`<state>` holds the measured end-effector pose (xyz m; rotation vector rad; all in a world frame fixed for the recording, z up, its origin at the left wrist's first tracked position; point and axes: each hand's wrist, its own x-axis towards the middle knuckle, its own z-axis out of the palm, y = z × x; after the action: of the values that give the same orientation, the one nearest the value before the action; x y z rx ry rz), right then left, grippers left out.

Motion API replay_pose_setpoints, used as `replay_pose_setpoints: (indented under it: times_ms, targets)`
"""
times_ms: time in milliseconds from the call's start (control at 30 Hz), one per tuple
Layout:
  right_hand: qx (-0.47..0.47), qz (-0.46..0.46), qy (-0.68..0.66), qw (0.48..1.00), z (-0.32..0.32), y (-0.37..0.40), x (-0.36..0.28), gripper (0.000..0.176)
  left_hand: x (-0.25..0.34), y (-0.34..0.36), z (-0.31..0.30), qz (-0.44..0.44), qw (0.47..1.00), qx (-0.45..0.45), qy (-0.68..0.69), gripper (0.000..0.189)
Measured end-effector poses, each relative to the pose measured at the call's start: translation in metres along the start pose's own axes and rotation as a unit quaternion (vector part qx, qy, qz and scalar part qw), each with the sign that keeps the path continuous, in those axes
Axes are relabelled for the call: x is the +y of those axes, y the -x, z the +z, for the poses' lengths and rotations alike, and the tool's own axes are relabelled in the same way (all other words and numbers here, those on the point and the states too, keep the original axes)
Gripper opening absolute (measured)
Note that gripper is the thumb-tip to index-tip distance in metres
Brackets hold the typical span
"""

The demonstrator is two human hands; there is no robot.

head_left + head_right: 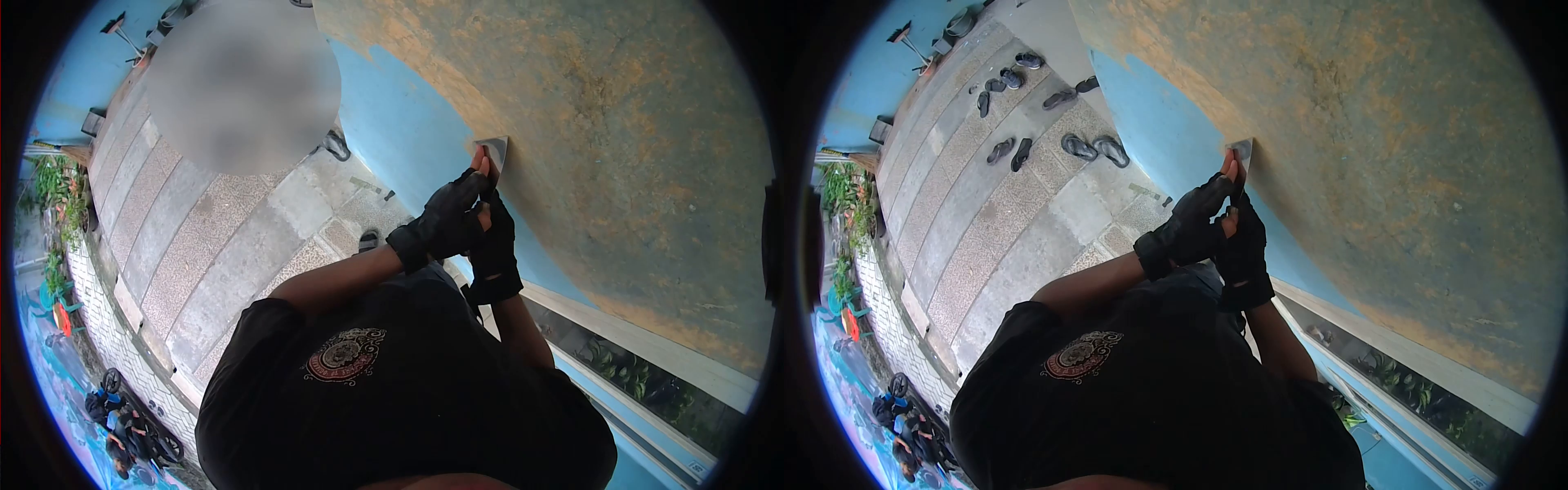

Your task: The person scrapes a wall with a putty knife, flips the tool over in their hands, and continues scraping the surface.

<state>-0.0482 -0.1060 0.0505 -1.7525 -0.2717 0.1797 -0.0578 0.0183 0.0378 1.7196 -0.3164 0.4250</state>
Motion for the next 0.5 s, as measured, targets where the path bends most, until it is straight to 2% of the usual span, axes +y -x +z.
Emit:
replay_pose_setpoints:
  times_ms: [33,100,233,300,367,433,500]
  targets:
    - [-0.006,0.006,-0.001,1.0,0.003,0.0,-0.001,0.048,-0.002,0.001,-0.002,-0.007,1.0,0.003,-0.001,0.079]
    - [0.021,-0.016,0.165,0.986,0.007,0.0,-0.007,0.046,-0.006,0.0,-0.004,0.004,0.999,0.006,-0.033,0.075]
    - [0.025,-0.071,0.148,0.986,-0.004,0.003,0.0,0.046,0.004,-0.004,0.003,0.002,1.0,0.014,0.0,0.075]
    - [0.027,-0.061,0.119,0.991,0.0,-0.007,0.0,0.044,0.002,-0.007,0.01,0.015,0.995,0.096,-0.021,0.075]
    - [0.005,-0.027,0.155,0.988,0.0,-0.012,-0.003,0.043,-0.001,-0.006,0.009,0.02,0.996,0.085,-0.018,0.074]
    - [-0.044,0.033,0.129,0.99,-0.001,-0.004,-0.022,0.057,-0.004,-0.008,0.002,0.038,0.998,0.055,-0.022,0.073]
    - [-0.035,0.012,0.088,0.995,-0.005,0.0,-0.009,0.055,0.007,-0.007,0.008,0.025,0.997,0.06,-0.044,0.075]
